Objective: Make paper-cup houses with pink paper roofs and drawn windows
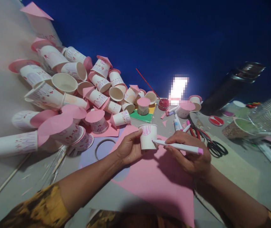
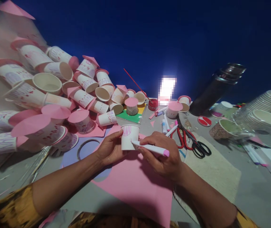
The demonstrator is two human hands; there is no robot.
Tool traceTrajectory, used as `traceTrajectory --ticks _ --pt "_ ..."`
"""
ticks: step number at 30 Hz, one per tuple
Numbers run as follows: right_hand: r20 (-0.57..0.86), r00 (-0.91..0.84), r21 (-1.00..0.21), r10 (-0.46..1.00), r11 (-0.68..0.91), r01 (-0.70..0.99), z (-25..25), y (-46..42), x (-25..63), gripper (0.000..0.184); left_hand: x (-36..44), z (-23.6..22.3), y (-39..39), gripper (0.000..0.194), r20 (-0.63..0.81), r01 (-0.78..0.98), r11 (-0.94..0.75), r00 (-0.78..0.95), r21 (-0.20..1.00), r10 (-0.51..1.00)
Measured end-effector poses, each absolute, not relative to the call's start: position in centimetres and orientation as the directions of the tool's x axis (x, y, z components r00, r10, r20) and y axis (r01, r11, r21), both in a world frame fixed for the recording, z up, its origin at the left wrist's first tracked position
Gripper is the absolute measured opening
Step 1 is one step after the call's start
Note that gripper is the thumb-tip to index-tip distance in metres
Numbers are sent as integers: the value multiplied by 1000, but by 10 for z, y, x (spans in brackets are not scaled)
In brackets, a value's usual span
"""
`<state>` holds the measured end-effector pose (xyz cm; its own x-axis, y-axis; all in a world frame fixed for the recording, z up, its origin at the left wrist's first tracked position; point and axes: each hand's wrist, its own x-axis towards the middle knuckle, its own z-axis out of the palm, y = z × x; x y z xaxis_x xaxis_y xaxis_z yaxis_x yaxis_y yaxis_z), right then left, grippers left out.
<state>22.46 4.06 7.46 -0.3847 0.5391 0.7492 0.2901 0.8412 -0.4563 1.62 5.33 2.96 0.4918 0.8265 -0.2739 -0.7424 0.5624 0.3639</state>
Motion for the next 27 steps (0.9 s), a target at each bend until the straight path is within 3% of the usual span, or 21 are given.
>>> traceTrajectory --ticks 9,16,27 --pt "739 -424 -457 523 852 254 81 39 223 16 15 29 54 37 -235 -713 570 521 409 820" --pt "776 -336 -464 534 844 270 75 41 225 24 15 29 53 31 -259 -735 582 521 348 813" --pt "748 -355 -474 561 826 307 70 43 227 18 14 28 53 30 -217 -723 608 569 327 793"
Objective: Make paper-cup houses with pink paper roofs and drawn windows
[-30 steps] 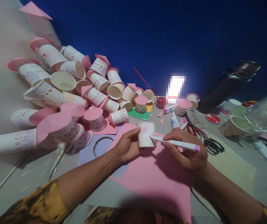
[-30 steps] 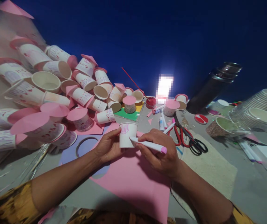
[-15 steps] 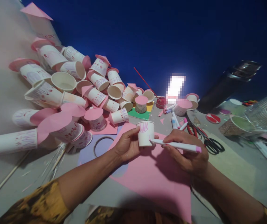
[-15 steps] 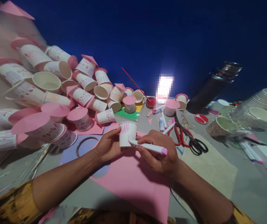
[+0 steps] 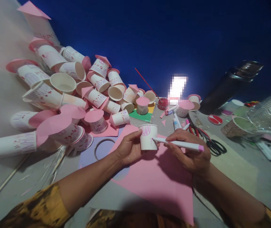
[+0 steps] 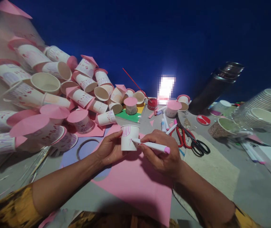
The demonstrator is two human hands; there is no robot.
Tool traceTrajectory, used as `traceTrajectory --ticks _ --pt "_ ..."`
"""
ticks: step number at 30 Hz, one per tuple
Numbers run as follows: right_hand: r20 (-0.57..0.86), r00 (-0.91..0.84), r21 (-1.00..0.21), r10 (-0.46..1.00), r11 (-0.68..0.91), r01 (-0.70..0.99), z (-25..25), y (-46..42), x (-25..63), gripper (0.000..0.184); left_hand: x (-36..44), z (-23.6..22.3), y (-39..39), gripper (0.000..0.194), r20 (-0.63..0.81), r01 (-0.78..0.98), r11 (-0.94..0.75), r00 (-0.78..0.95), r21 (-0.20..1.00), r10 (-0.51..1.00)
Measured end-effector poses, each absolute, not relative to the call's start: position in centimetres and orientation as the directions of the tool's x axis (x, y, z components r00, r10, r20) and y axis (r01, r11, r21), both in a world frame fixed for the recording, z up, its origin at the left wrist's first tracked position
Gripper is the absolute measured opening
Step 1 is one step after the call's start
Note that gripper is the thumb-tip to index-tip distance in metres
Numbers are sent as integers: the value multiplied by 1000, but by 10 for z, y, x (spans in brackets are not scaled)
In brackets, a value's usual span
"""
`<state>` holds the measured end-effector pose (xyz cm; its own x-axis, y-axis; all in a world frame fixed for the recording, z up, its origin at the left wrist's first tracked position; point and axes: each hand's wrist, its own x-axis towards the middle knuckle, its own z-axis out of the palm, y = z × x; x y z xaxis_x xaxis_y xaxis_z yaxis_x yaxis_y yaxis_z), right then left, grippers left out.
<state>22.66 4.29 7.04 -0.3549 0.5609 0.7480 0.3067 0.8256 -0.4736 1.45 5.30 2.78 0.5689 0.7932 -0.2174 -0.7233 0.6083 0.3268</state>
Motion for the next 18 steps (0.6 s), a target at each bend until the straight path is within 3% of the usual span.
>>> traceTrajectory --ticks 7,18 --pt "746 -351 -463 566 820 336 77 43 230 16 11 24 53 38 -188 -703 609 585 367 789" --pt "759 -337 -456 556 825 334 77 43 229 20 10 25 52 42 -210 -726 618 582 302 786"
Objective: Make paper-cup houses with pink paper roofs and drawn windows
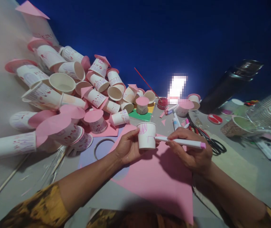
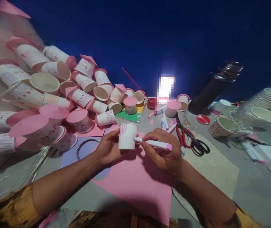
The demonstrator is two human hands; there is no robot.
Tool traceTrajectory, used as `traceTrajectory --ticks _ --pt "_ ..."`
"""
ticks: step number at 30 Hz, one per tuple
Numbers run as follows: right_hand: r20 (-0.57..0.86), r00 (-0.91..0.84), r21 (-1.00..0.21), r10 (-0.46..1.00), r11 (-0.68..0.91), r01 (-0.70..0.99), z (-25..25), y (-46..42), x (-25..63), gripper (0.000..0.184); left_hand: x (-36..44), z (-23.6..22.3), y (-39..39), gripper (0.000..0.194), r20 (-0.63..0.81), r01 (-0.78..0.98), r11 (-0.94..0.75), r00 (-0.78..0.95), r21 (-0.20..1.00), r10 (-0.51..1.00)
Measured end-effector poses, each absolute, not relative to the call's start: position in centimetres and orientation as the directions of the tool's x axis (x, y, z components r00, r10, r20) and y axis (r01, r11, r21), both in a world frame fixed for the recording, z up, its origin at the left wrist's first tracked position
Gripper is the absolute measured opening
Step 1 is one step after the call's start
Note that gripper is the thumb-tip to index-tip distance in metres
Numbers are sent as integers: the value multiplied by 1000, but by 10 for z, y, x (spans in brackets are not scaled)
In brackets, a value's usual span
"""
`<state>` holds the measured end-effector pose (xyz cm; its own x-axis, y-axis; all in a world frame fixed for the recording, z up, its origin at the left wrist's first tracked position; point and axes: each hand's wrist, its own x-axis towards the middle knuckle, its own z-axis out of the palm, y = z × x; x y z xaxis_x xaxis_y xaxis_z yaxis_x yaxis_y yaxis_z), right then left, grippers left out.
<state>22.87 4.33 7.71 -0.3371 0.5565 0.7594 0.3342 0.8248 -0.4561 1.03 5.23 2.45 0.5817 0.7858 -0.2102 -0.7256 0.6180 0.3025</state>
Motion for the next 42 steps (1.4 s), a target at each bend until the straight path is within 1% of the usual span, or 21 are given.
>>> traceTrajectory --ticks 5,10,13,18,25,32,38,42 --pt "752 -365 -462 549 833 302 80 43 229 17 10 26 53 44 -238 -727 615 567 307 789" --pt "729 -421 -476 540 842 254 83 42 229 13 9 30 52 45 -235 -696 623 579 357 781" --pt "737 -414 -477 533 846 239 85 41 228 14 9 31 52 45 -215 -699 610 575 374 790" --pt "760 -407 -455 507 862 224 84 38 225 19 11 27 53 48 -213 -720 594 557 360 803" --pt "759 -444 -428 477 878 212 86 37 221 17 12 27 51 49 -234 -701 578 532 417 814" --pt "756 -386 -457 528 849 266 85 38 224 15 12 29 51 40 -196 -729 587 555 352 808" --pt "740 -358 -491 570 821 291 84 38 225 12 11 31 50 42 -187 -716 596 570 364 800" --pt "755 -309 -508 578 814 281 82 38 225 12 10 28 51 44 -204 -722 590 556 361 806"
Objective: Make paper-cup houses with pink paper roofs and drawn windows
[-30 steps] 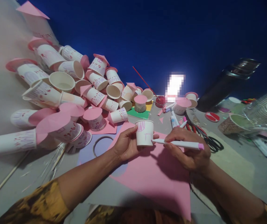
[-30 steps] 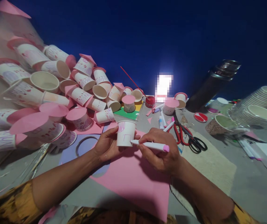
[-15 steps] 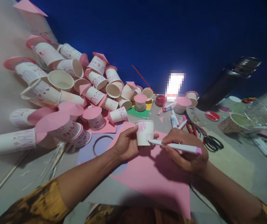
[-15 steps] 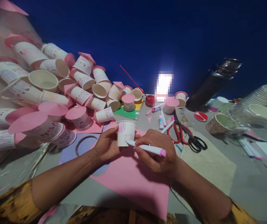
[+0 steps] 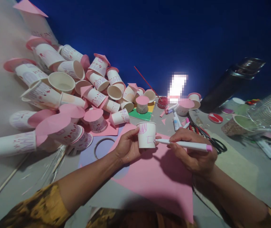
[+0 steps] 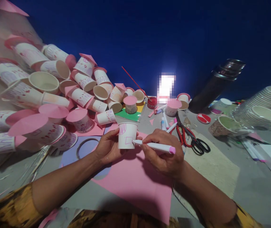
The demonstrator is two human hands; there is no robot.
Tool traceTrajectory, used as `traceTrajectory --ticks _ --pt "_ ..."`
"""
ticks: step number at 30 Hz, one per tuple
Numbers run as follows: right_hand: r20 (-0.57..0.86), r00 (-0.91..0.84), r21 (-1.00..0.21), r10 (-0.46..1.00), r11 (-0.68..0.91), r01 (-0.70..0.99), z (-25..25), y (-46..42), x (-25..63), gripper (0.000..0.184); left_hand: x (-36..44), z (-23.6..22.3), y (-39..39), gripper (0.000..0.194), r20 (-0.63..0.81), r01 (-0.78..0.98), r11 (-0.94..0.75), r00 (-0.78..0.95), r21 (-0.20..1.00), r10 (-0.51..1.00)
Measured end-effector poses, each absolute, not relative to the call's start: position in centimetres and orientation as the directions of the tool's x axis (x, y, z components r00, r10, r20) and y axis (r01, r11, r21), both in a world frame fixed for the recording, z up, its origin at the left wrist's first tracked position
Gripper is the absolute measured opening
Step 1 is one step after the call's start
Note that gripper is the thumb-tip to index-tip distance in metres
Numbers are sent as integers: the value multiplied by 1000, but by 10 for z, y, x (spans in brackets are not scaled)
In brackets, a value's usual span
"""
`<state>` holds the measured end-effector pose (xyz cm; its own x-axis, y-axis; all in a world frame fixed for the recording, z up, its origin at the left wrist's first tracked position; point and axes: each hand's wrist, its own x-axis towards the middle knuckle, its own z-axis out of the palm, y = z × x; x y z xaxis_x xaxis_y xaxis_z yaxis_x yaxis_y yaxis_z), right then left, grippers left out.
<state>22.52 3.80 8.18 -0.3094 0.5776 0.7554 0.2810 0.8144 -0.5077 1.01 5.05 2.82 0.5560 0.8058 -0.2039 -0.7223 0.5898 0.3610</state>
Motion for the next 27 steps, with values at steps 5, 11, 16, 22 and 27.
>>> traceTrajectory --ticks 5,11,16,22,27 --pt "780 -313 -491 542 840 230 80 38 223 19 12 25 51 42 -197 -719 596 565 359 801" --pt "767 -383 -460 516 857 234 83 37 222 18 14 25 51 45 -201 -708 572 542 415 816" --pt "762 -403 -437 506 862 256 84 37 221 16 14 25 50 45 -206 -703 559 527 440 825" --pt "746 -361 -460 559 825 328 82 38 225 12 15 27 51 37 -188 -713 575 551 401 813" --pt "743 -342 -479 576 814 329 81 38 226 11 12 25 50 39 -190 -714 602 576 357 795"
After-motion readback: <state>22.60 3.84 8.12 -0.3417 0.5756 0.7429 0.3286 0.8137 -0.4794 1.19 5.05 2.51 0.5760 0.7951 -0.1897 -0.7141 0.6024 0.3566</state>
